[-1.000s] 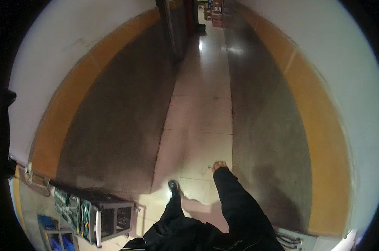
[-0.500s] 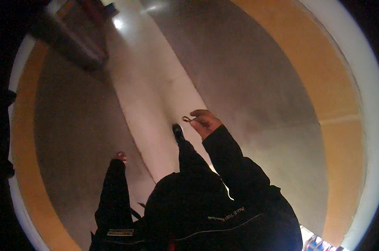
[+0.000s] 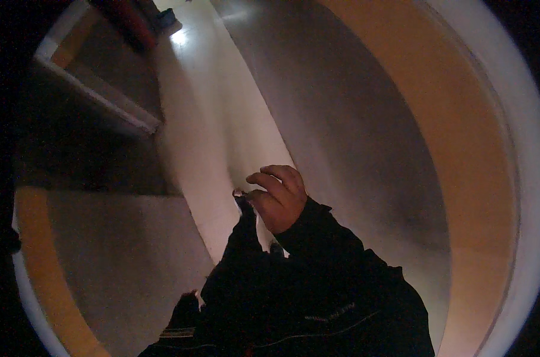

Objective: The person uses a screwdriver to pry and remove the rear taillight assembly from a white car. After detaching the housing, they disconnect the wiring harness and bulb, then walk into a parts storage area and place the bulb on a shelf.

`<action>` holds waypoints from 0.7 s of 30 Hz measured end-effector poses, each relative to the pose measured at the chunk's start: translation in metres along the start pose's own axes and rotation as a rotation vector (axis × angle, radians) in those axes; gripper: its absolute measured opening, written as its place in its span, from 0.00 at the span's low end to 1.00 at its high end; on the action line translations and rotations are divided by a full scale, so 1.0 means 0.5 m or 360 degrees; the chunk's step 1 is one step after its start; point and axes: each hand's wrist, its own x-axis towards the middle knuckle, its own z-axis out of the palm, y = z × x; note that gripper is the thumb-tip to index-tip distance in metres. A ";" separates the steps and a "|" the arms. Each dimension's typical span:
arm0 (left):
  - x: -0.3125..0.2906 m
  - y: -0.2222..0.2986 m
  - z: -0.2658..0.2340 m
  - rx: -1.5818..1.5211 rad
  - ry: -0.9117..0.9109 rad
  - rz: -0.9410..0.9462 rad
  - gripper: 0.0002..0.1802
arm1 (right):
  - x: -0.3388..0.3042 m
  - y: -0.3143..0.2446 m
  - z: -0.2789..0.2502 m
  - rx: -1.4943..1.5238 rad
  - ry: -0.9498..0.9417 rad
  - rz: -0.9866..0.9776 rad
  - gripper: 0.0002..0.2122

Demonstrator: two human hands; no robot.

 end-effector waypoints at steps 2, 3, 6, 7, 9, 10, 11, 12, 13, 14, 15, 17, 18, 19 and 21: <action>0.078 0.038 -0.099 0.0075 -0.0060 -0.0126 0.21 | 0.123 0.095 0.095 -0.0036 -0.0050 0.0017 0.11; 0.119 0.068 -0.169 0.0092 -0.0075 -0.0158 0.21 | 0.196 0.146 0.148 -0.0043 -0.0067 0.0079 0.10; 0.284 0.250 -0.429 0.0138 -0.0025 -0.0049 0.22 | 0.431 0.288 0.306 -0.0047 -0.0079 0.0274 0.08; 0.338 0.338 -0.530 0.0143 0.0052 0.0040 0.22 | 0.497 0.306 0.342 0.0013 -0.0087 0.0348 0.07; 0.438 0.584 -0.749 0.0122 0.0269 0.0334 0.23 | 0.631 0.344 0.411 0.0304 -0.0224 0.0763 0.05; 0.476 0.736 -0.860 0.0066 0.0398 0.0565 0.24 | 0.703 0.380 0.454 0.0431 -0.0247 0.0951 0.04; 0.503 0.899 -0.972 -0.0068 0.0480 0.0839 0.24 | 0.769 0.414 0.495 0.0701 -0.0294 0.1206 0.04; 0.514 1.067 -1.082 -0.0285 0.0424 0.1009 0.24 | 0.839 0.460 0.543 0.0967 -0.0320 0.1449 0.04; 0.504 1.233 -1.172 -0.0853 0.0206 0.1351 0.24 | 0.900 0.510 0.584 0.1230 -0.0335 0.1675 0.05; 0.476 1.368 -1.279 -0.0487 0.0225 0.1539 0.24 | 0.962 0.564 0.632 0.1259 -0.0405 0.1644 0.07; 0.438 1.490 -1.358 -0.0475 0.0167 0.1637 0.23 | 1.023 0.621 0.683 0.1288 -0.0485 0.1610 0.08; 0.354 1.675 -1.509 -0.0413 0.0090 0.1929 0.23 | 1.145 0.726 0.800 0.1471 -0.0588 0.1578 0.09; 0.319 1.739 -1.575 -0.0385 0.0100 0.2155 0.25 | 1.207 0.769 0.864 0.1626 -0.0613 0.1586 0.09; 0.298 1.793 -1.630 -0.0347 0.0062 0.2045 0.24 | 1.271 0.816 0.927 0.1780 -0.0635 0.1562 0.10; 0.291 1.860 -1.730 -0.0406 0.0004 0.2015 0.21 | 1.387 0.887 1.034 0.1719 -0.0723 0.1484 0.09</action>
